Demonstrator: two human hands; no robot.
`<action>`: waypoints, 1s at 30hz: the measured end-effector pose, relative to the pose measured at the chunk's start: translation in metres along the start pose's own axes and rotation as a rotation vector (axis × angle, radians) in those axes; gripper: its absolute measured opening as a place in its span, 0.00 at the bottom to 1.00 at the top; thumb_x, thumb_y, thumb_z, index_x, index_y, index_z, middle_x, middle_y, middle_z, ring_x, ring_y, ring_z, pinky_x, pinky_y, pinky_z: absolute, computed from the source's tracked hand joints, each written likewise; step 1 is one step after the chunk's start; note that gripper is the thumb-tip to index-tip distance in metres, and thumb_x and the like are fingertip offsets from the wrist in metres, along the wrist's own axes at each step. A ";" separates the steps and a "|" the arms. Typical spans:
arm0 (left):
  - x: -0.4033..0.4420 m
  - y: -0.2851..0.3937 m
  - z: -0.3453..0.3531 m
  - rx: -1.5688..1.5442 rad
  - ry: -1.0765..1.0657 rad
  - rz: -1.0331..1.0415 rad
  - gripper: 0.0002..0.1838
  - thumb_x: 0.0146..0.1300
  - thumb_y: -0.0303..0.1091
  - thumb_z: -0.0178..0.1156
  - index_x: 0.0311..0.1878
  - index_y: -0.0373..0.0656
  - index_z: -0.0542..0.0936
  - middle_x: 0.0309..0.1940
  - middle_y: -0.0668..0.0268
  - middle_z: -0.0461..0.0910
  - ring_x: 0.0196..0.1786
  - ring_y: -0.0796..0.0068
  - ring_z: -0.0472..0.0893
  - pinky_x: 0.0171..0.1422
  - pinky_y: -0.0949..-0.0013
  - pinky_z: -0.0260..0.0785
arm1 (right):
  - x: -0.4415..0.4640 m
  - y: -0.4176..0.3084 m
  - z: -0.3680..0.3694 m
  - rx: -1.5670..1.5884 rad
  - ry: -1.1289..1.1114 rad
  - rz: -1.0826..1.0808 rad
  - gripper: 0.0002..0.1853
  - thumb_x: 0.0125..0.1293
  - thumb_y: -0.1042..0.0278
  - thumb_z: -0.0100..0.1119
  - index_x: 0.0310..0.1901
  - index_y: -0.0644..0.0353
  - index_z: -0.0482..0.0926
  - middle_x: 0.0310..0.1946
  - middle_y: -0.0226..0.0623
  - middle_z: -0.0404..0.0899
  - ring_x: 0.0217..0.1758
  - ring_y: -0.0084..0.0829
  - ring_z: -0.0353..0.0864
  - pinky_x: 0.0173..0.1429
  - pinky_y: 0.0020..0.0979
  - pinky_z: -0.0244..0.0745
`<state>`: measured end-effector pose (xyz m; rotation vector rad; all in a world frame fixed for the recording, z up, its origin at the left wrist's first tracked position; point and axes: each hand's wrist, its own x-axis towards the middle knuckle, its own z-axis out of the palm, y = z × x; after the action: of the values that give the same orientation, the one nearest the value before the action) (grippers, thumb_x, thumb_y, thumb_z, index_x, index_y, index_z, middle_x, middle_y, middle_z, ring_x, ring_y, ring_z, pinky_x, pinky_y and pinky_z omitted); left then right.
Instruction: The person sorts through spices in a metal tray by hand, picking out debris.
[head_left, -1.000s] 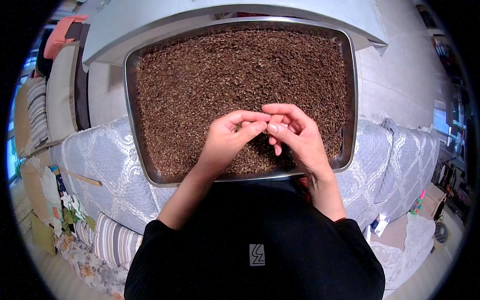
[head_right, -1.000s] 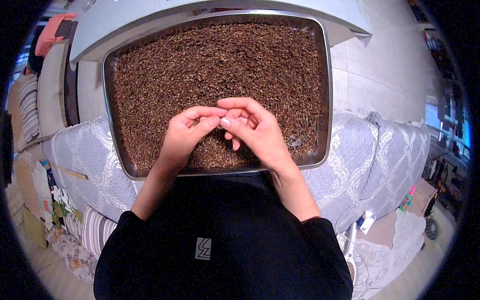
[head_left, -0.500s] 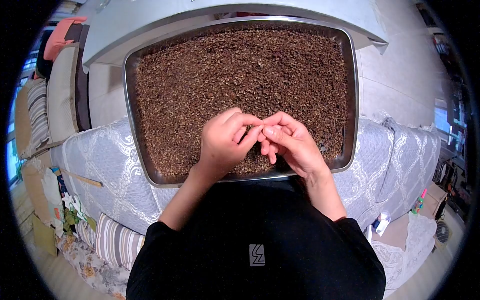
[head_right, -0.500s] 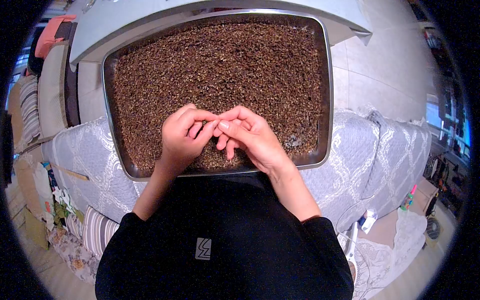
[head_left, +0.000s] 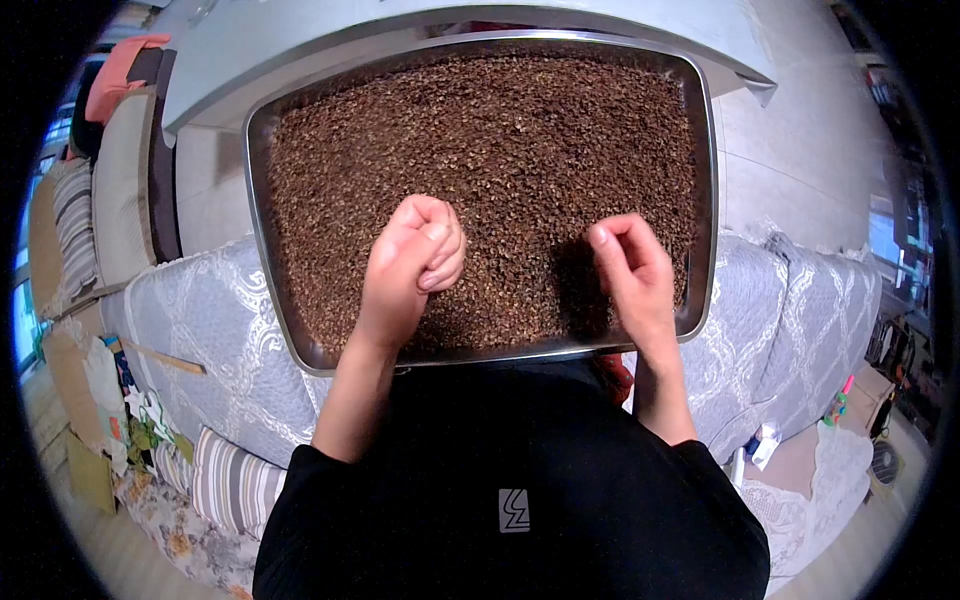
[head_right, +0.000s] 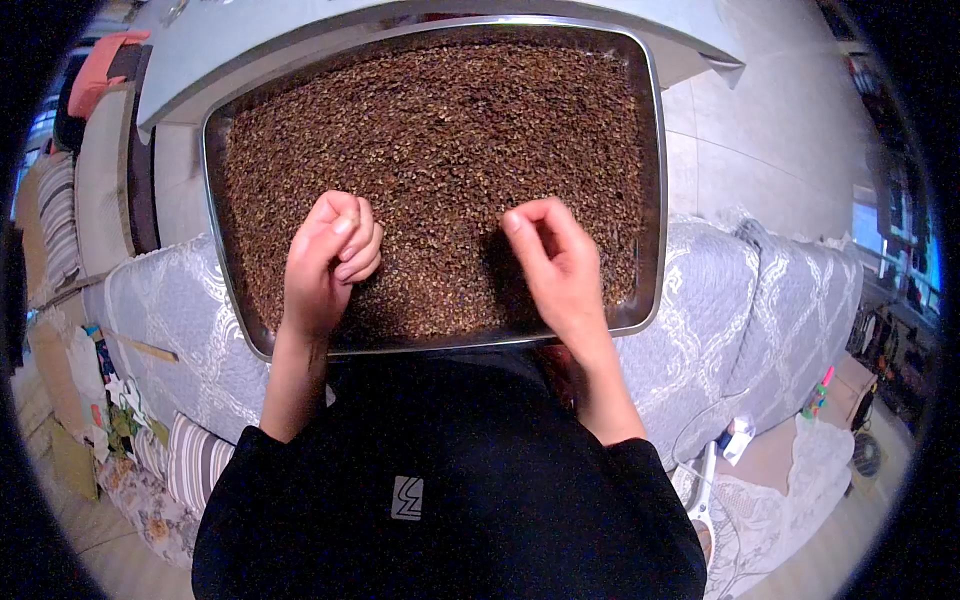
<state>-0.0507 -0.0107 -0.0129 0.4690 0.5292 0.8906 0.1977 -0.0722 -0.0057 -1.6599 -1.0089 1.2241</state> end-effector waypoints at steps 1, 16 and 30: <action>0.000 0.001 0.001 -0.084 -0.017 -0.010 0.03 0.72 0.25 0.46 0.42 0.42 0.70 0.29 0.67 0.69 0.24 0.84 0.63 0.26 0.81 0.54 | 0.002 0.002 -0.004 -0.081 0.044 -0.053 0.09 0.74 0.66 0.60 0.41 0.63 0.80 0.30 0.29 0.79 0.33 0.20 0.77 0.39 0.24 0.71; 0.001 -0.008 0.002 -0.073 0.054 -0.012 0.08 0.60 0.16 0.44 0.39 0.37 0.70 0.32 0.62 0.67 0.25 0.80 0.63 0.25 0.79 0.55 | 0.008 -0.009 0.006 -0.715 -0.049 -0.533 0.17 0.52 0.70 0.75 0.46 0.50 0.86 0.40 0.38 0.75 0.47 0.43 0.76 0.49 0.39 0.75; 0.003 -0.026 0.014 0.629 0.142 -0.022 0.06 0.73 0.28 0.57 0.49 0.38 0.77 0.28 0.80 0.71 0.31 0.92 0.67 0.32 0.82 0.58 | 0.005 0.002 0.017 0.075 -0.136 -0.165 0.08 0.67 0.76 0.65 0.45 0.62 0.77 0.38 0.29 0.82 0.37 0.18 0.80 0.40 0.20 0.74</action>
<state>-0.0247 -0.0250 -0.0181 0.9707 0.9497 0.7282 0.1821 -0.0659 -0.0128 -1.4218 -1.1446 1.2611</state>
